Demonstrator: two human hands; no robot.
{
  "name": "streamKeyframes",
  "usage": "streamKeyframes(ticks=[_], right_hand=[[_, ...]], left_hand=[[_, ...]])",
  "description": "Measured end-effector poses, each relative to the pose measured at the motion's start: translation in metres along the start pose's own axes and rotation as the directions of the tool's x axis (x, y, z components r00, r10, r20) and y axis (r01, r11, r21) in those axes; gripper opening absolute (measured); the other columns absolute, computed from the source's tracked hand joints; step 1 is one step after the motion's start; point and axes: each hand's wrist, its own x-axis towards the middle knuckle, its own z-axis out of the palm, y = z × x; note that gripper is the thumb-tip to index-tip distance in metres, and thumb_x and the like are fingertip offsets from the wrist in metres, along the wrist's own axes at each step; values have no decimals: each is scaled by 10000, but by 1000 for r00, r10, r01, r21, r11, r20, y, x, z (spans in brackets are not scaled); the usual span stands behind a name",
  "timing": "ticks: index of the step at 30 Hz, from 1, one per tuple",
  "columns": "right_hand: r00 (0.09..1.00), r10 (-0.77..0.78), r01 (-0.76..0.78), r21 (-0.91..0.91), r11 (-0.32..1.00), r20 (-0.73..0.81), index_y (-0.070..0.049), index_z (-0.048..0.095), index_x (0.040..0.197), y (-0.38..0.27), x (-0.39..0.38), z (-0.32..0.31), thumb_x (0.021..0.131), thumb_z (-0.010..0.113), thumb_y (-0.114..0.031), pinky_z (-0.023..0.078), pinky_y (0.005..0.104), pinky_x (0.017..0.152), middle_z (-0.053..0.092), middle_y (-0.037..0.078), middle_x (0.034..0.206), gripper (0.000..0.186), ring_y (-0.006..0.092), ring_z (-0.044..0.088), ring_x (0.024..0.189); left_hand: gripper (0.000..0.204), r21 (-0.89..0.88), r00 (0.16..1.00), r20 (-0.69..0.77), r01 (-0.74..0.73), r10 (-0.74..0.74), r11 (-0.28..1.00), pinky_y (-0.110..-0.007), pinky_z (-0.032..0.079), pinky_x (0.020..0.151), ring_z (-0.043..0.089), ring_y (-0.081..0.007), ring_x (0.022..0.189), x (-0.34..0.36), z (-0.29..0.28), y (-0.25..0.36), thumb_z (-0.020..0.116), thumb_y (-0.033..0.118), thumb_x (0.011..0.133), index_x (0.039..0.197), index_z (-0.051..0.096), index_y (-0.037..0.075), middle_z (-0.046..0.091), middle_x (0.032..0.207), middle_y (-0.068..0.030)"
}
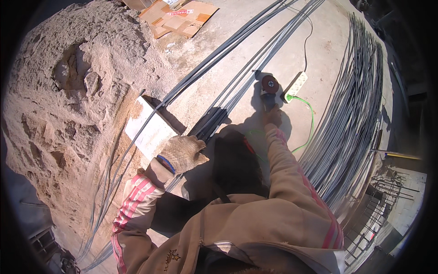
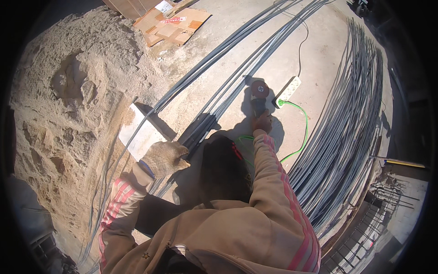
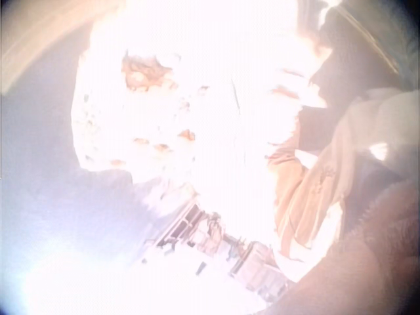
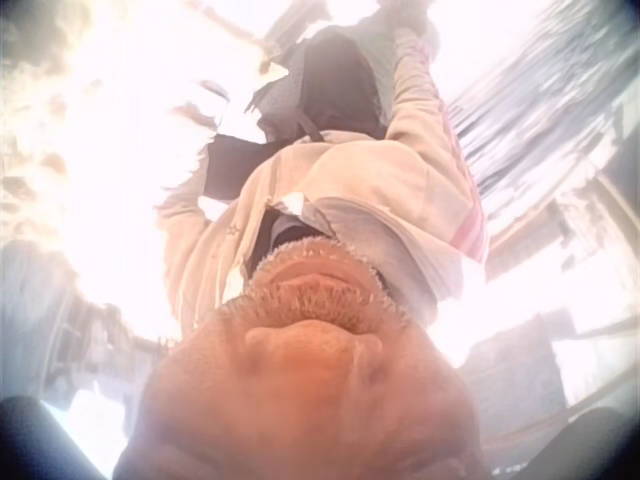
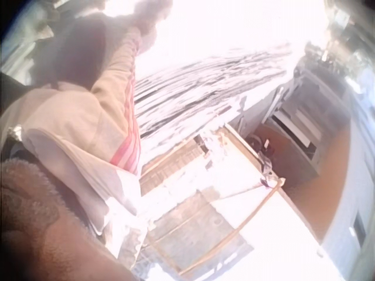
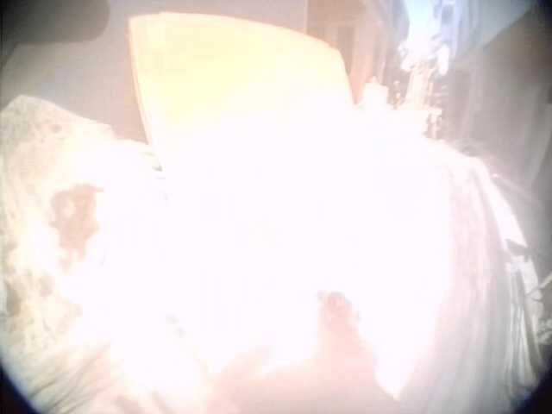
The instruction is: The person sits on the ground and uses a handheld angle grinder to cut multiple long metal rods. They hold each rod steady with one hand while operating the grinder with the other, cutting the rods into shorter segments and placing the cut pieces aside.
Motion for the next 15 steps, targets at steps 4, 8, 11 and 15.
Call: streamKeyframes(ticks=[4,8,11,15], right_hand=[[998,-12,11,-2,1000,-63,-138,369,1526,-3,-11,15,791,780,-522,555,568,934,561,224,1320,926,454,605,1208],[994,-27,25,-16,1000,-103,-156,366,1541,4,-12,21,773,802,-510,558,568,925,540,216,1324,952,454,577,1230],[996,-50,54,61,997,-76,-158,360,1553,6,-12,19,769,816,-502,553,573,936,526,220,1355,970,451,564,1258],[998,-49,45,155,987,24,-141,348,1563,19,-12,14,755,833,-509,540,582,960,530,261,1386,1012,481,588,1236]], left_hand=[[440,-21,996,74,-50,51,999,-494,553,895,695,-353,1041,7,2,-4,728,464,873,1164,733,135,705,1046,-139],[426,24,1000,15,-28,28,999,-489,549,905,691,-342,1055,8,12,3,728,450,874,1152,730,128,698,1052,-133],[404,-55,988,-73,-138,134,989,-489,554,897,695,-345,1040,9,41,-18,723,420,878,1150,731,122,700,1030,-132],[389,34,996,0,-92,92,995,-490,561,885,699,-349,1022,9,34,-6,717,406,878,1134,731,113,702,1006,-135]])
